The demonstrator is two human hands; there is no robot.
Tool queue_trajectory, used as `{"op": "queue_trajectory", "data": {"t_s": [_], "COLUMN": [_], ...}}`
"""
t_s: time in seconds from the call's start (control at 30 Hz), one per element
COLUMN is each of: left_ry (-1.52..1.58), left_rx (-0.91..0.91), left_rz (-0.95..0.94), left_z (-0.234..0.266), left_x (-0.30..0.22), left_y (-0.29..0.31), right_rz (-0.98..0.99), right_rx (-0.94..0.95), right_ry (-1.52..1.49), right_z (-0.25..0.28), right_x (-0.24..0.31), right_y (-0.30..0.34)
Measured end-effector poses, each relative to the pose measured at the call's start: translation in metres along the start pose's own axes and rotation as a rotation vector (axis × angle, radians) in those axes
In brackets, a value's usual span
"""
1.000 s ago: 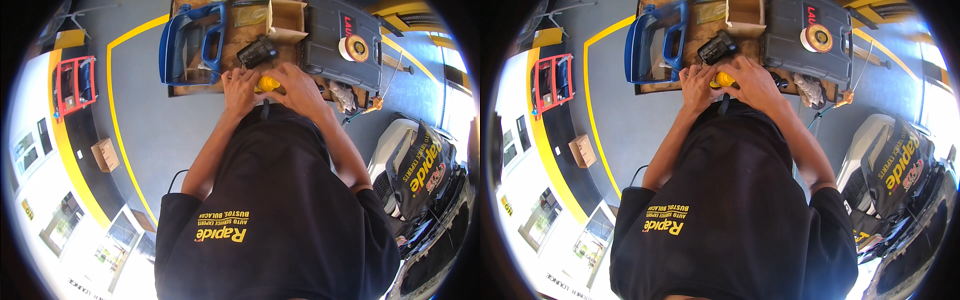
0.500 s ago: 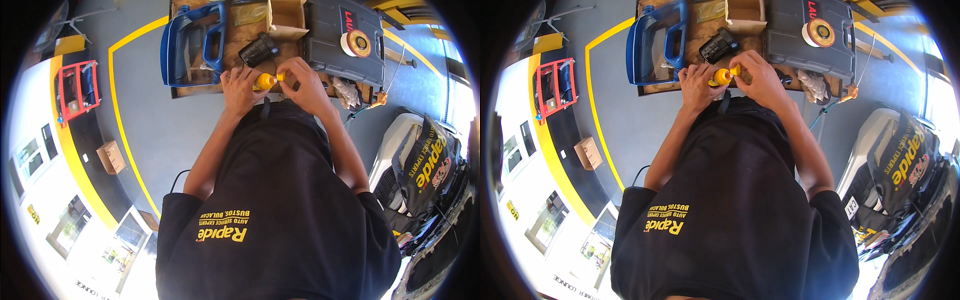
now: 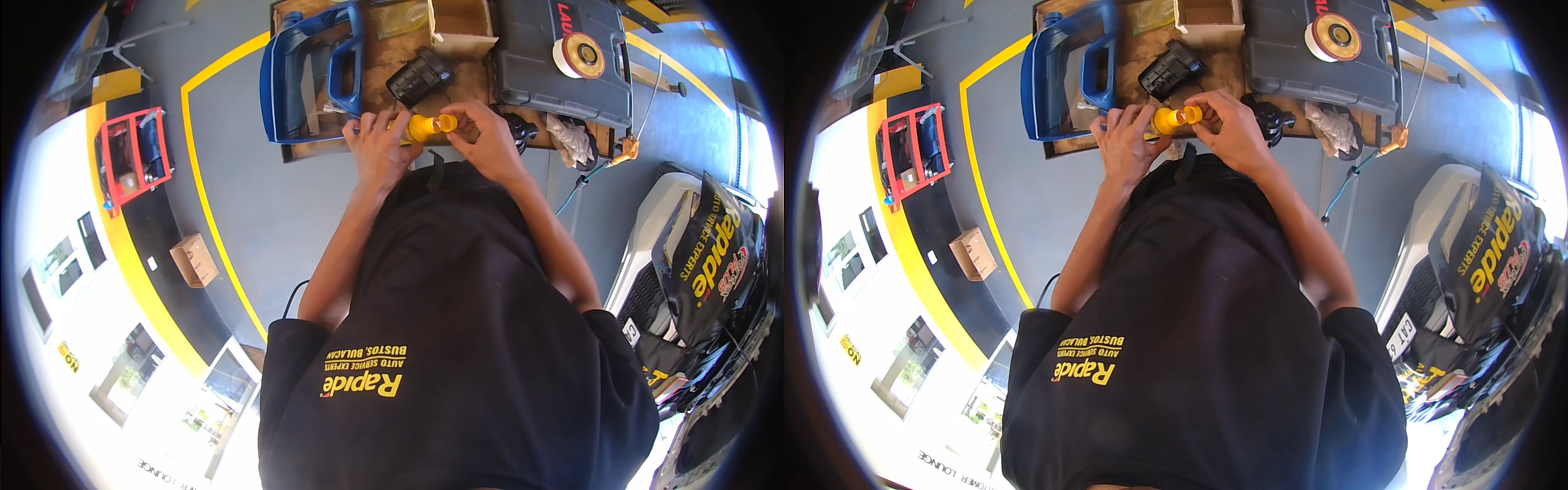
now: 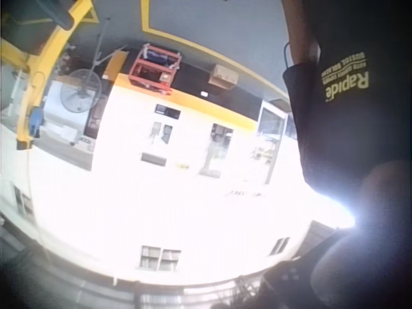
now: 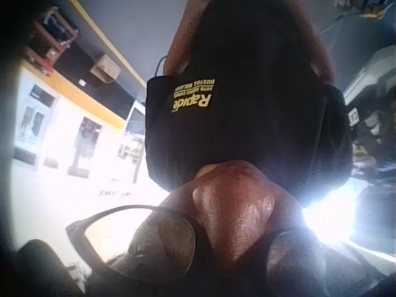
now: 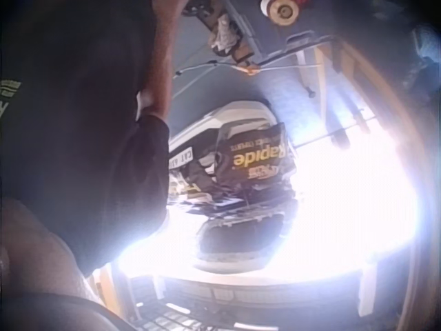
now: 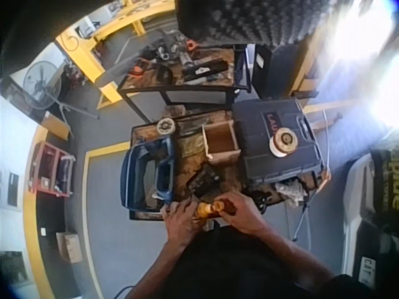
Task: The person assembles a cylindrical mechanical component by inserting a yellow cap, attaching a black ring, and fitting a white cylindrical piece. They then rotate and inspect the assembled unit on a workbench in a garage.
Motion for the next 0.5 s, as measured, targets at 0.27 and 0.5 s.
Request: {"op": "queue_trajectory", "data": {"t_s": [0.27, 0.5], "left_ry": [-0.07, -0.109], "left_rx": [0.029, 0.032], "left_rz": [0.013, 0.053], "left_z": [-0.001, 0.003], "left_x": [-0.004, -0.005], "left_y": [-0.001, -0.003], "right_rz": [0.086, 0.051], "right_rx": [-0.039, -0.036], "right_ry": [0.147, 0.067], "right_z": [0.001, 0.002], "right_x": [0.001, -0.012], "right_y": [-0.003, -0.006]}}
Point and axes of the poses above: each hand's wrist, its own y-axis away from the middle knuckle, its own z-axis out of the back of the hand, x = y × z, the point moved 10 cm from there along -y, towards the middle knuckle, and after that the axes turned 1 degree about -z, right-handed, at the moved point
